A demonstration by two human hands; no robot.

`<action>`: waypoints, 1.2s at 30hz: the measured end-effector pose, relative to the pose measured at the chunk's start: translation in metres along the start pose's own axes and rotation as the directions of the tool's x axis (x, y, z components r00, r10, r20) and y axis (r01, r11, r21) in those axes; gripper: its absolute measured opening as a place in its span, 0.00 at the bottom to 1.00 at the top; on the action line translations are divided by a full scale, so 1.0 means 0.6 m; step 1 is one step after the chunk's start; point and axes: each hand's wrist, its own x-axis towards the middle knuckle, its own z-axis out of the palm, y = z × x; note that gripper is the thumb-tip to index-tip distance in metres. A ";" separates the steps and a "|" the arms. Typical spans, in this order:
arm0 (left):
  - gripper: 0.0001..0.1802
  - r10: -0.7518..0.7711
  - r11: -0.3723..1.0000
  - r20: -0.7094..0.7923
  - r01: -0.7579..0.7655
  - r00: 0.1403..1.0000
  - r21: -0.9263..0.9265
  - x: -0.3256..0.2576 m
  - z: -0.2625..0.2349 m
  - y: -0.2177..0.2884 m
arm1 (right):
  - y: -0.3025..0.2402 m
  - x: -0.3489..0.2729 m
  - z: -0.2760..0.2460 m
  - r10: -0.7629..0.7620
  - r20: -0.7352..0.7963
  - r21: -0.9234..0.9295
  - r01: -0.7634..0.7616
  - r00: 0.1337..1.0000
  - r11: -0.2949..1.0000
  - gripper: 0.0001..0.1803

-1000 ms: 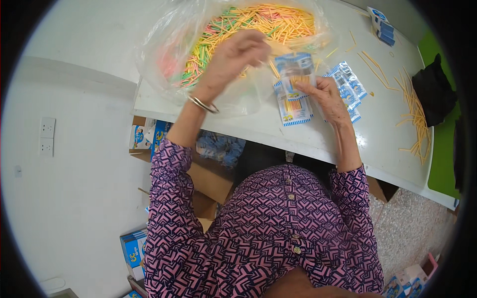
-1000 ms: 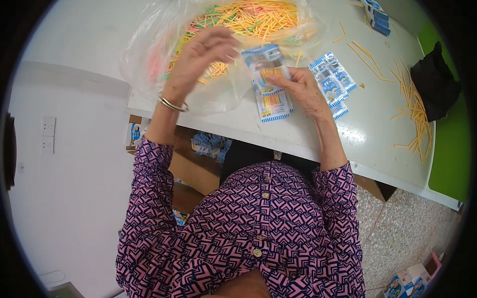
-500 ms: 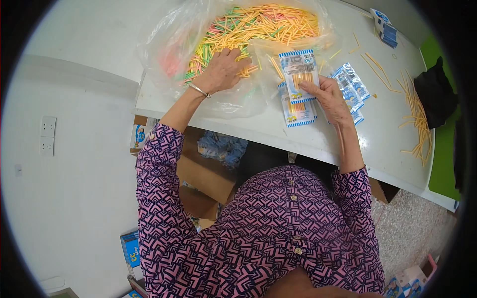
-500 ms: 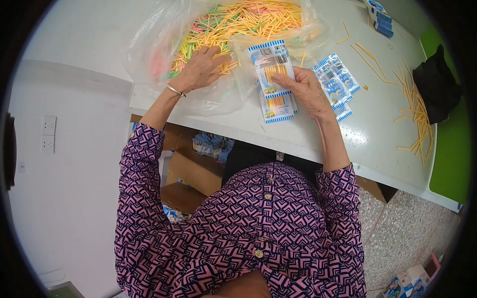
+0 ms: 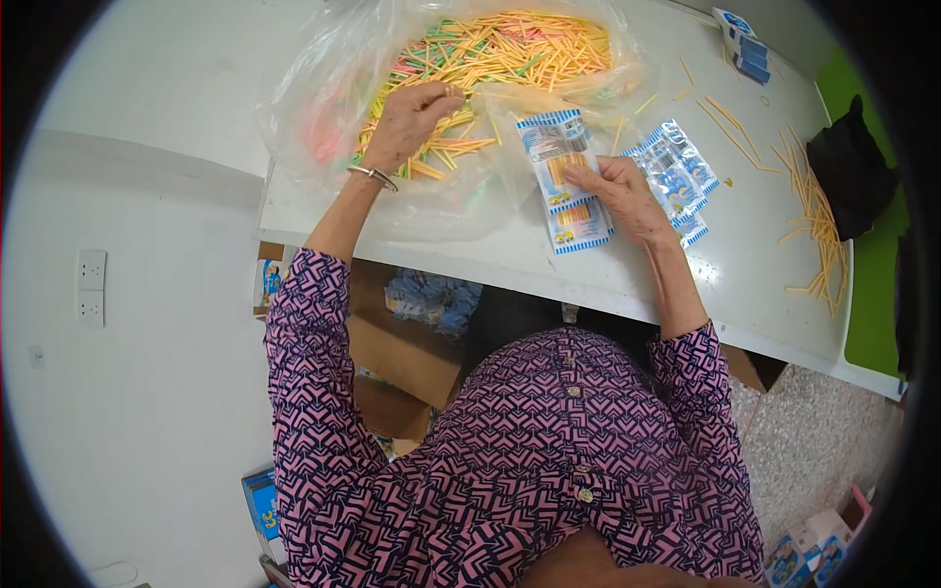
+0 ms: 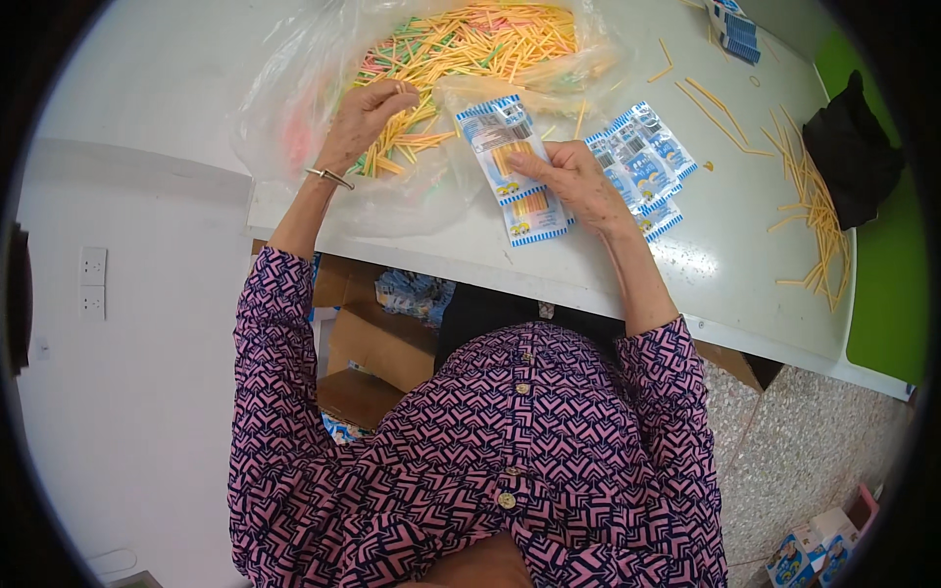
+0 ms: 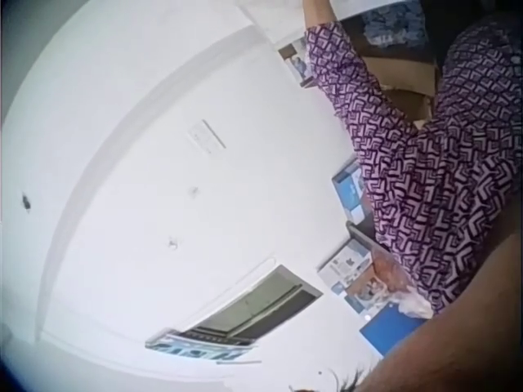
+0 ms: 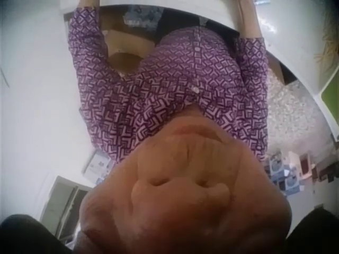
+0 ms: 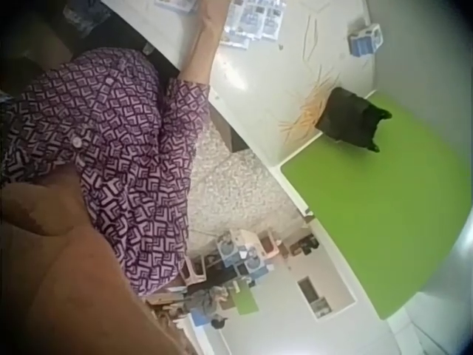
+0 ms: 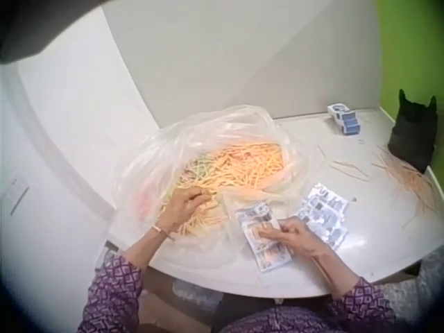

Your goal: Packing colorful plastic sticks into individual plastic sleeves at a workstation.

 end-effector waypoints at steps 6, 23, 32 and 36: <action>0.12 -0.059 0.958 -0.149 0.014 0.987 -0.288 -0.002 0.022 0.093 | 0.000 0.001 0.000 0.005 0.025 0.012 -0.006 1.000 1.000 0.18; 0.10 -0.019 0.916 -0.086 -0.017 0.996 -0.400 -0.043 0.097 0.160 | 0.001 -0.003 0.001 -0.026 0.106 0.065 0.019 0.994 0.998 0.20; 0.14 -0.013 0.968 0.161 0.053 0.987 -0.244 -0.060 0.111 0.159 | -0.003 -0.010 -0.002 0.004 0.107 0.018 -0.006 0.994 1.000 0.17; 0.18 0.082 0.918 0.057 -0.053 0.995 -0.392 -0.059 0.126 0.162 | -0.007 -0.019 -0.006 -0.024 0.064 -0.040 0.027 0.998 0.999 0.16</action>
